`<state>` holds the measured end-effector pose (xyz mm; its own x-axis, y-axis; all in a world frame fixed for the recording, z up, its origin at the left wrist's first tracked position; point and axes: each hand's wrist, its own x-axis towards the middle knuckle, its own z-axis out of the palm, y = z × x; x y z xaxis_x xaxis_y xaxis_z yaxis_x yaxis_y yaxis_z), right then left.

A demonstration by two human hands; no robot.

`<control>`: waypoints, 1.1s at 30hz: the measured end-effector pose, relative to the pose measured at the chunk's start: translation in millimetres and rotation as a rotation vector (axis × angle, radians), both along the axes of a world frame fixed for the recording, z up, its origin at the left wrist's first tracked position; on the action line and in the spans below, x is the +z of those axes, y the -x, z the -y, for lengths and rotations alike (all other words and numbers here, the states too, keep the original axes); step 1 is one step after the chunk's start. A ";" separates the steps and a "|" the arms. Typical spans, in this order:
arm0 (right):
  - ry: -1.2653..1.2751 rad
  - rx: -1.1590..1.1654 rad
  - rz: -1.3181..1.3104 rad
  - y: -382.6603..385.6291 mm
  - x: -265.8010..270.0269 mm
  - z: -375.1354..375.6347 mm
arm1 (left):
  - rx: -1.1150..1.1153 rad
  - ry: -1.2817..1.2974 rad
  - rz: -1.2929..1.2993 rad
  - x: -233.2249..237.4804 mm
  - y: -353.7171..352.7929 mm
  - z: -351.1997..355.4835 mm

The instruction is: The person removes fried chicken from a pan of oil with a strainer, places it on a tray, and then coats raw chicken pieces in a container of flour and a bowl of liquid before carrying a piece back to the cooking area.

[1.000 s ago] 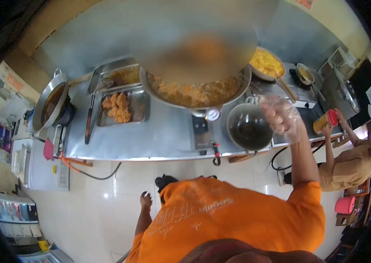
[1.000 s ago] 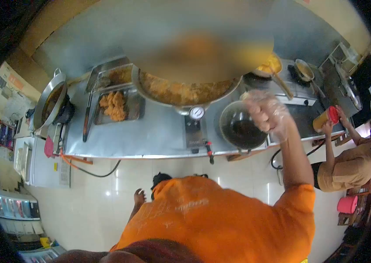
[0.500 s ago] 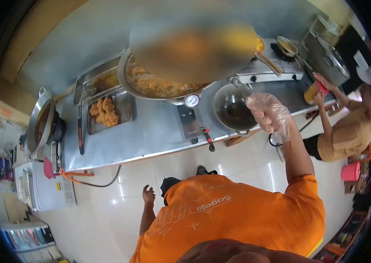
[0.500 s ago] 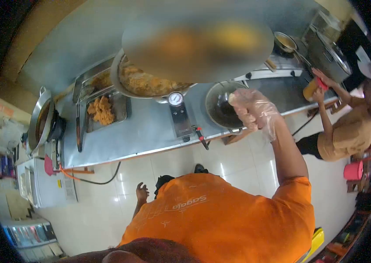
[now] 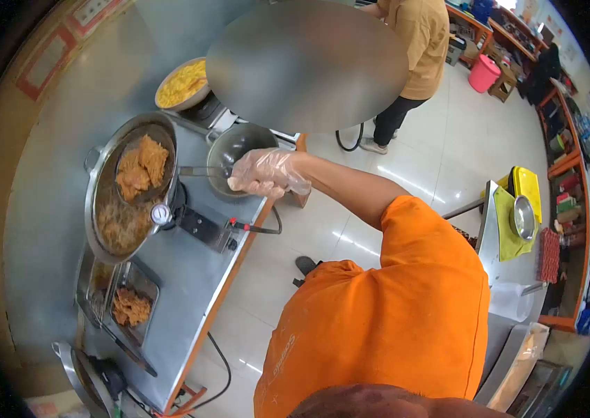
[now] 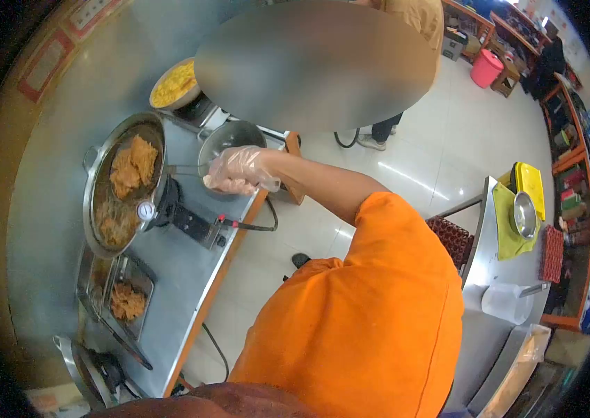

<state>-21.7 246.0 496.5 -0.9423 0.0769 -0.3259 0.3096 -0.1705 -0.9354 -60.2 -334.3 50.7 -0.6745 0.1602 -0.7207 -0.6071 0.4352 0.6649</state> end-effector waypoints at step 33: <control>0.175 -0.098 0.058 5.8 -36.3 -6.1 | 0.146 -0.003 -0.040 -40.9 -96.6 81.7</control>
<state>-27.5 252.1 460.2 -0.9125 0.1044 -0.3955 0.3358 -0.3611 -0.8700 36.5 -415.9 9.7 -0.7188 0.0605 -0.6926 -0.6370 0.3416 0.6910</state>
